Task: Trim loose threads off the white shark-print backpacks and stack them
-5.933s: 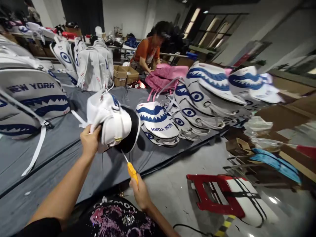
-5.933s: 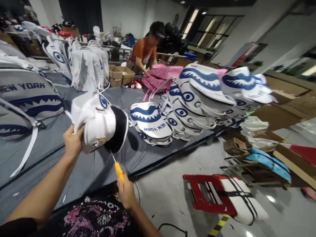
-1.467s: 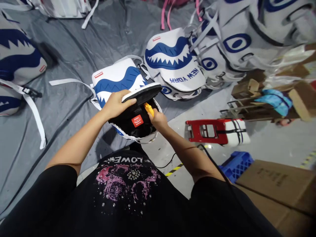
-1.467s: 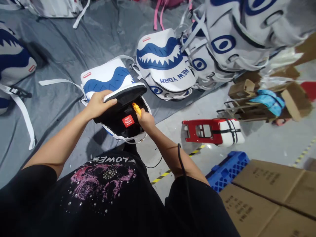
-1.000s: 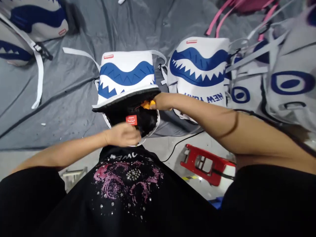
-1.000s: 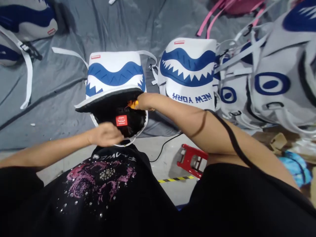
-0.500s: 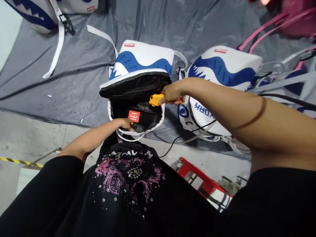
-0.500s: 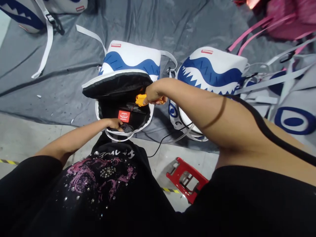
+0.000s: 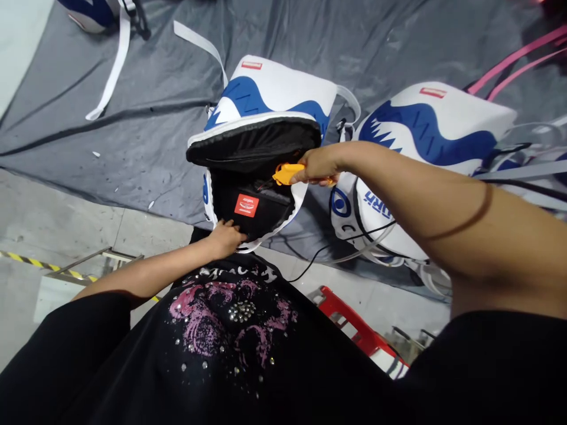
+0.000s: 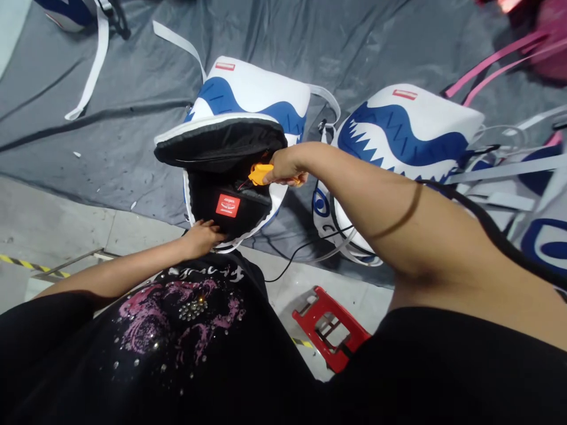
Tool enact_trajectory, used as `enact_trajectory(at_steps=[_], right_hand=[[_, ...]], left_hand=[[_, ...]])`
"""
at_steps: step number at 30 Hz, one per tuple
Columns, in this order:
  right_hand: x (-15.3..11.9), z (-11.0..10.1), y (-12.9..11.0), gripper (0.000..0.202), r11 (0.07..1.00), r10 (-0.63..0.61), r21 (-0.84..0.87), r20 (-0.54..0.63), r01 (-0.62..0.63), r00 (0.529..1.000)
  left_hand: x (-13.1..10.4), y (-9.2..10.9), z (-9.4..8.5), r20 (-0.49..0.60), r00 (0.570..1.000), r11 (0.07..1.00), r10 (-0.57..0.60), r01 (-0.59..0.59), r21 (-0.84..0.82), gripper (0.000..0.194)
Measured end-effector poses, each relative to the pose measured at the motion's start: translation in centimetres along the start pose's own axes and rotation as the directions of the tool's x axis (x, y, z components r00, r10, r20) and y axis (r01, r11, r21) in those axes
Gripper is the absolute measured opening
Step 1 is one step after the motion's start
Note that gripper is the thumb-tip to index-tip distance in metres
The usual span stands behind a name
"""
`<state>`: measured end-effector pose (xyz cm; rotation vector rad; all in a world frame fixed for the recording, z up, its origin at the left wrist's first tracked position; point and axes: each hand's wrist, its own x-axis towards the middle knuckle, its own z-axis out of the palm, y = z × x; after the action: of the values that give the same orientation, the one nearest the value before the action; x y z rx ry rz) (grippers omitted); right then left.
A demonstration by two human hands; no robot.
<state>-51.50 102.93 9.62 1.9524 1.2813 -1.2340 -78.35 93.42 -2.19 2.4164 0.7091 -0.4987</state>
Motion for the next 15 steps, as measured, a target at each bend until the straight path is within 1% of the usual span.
enact_trajectory(at_steps=[2,3,4,5,7,8,9,10,11,12,13,14,15], right_hand=[[0.5,0.1,0.6,0.046,0.998,-0.063,-0.006,-0.024,0.063,0.998],[0.7,0.0,1.0,0.049,0.995,-0.104,-0.012,-0.041,0.104,0.994],[1.0,0.0,1.5,0.051,0.988,-0.155,-0.021,-0.051,0.154,0.987],[1.3,-0.1,2.0,0.054,0.978,-0.209,-0.029,-0.057,0.207,0.976],[1.6,-0.1,2.9,0.056,0.956,-0.294,-0.034,-0.068,0.292,0.953],[1.6,0.0,3.1,0.055,0.949,-0.315,-0.028,-0.082,0.314,0.946],[1.4,0.3,3.2,0.055,0.948,-0.318,-0.02,-0.106,0.318,0.942],[1.2,0.7,3.1,0.053,0.952,-0.303,-0.01,-0.137,0.305,0.943],[0.7,1.3,2.8,0.052,0.959,-0.28,-0.001,-0.167,0.284,0.945],[0.1,2.2,2.4,0.051,0.964,-0.262,0.002,-0.206,0.268,0.943],[-0.6,3.4,1.9,0.051,0.966,-0.249,-0.001,-0.257,0.258,0.934],[-1.4,4.9,1.4,0.051,0.968,-0.24,-0.007,-0.32,0.251,0.916],[-2.2,6.7,1.0,0.051,0.969,-0.23,-0.009,-0.386,0.246,0.893]], left_hand=[[1.7,-0.5,-0.8,0.105,0.992,0.997,-0.074,0.072,0.027,0.037],[2.4,-0.7,-1.1,0.141,0.986,0.996,-0.084,0.08,0.034,0.037],[2.9,-0.8,-1.2,0.154,0.985,0.996,-0.081,0.076,0.037,0.036],[3.0,-0.8,-1.2,0.142,0.987,0.997,-0.071,0.065,0.043,0.034],[2.1,-0.5,-1.0,0.061,0.998,0.997,-0.029,0.025,0.067,0.03],[1.2,-0.3,-1.0,-0.016,1.0,0.996,0.013,-0.011,0.085,0.03],[0.2,-0.1,-1.2,-0.133,0.989,0.994,0.057,-0.043,0.105,0.031],[-0.9,0.1,-1.8,-0.285,0.955,0.991,0.086,-0.052,0.126,0.031],[-1.9,0.1,-2.8,-0.451,0.888,0.99,0.09,-0.03,0.138,0.03],[-2.5,-0.1,-4.2,-0.598,0.799,0.991,0.064,0.02,0.133,0.031],[-2.7,-0.4,-5.9,-0.708,0.706,0.991,0.022,0.081,0.111,0.037],[-2.6,-1.0,-7.8,-0.774,0.632,0.988,-0.027,0.137,0.077,0.045],[-2.1,-1.7,-9.9,-0.803,0.591,0.984,-0.078,0.177,0.035,0.052]])
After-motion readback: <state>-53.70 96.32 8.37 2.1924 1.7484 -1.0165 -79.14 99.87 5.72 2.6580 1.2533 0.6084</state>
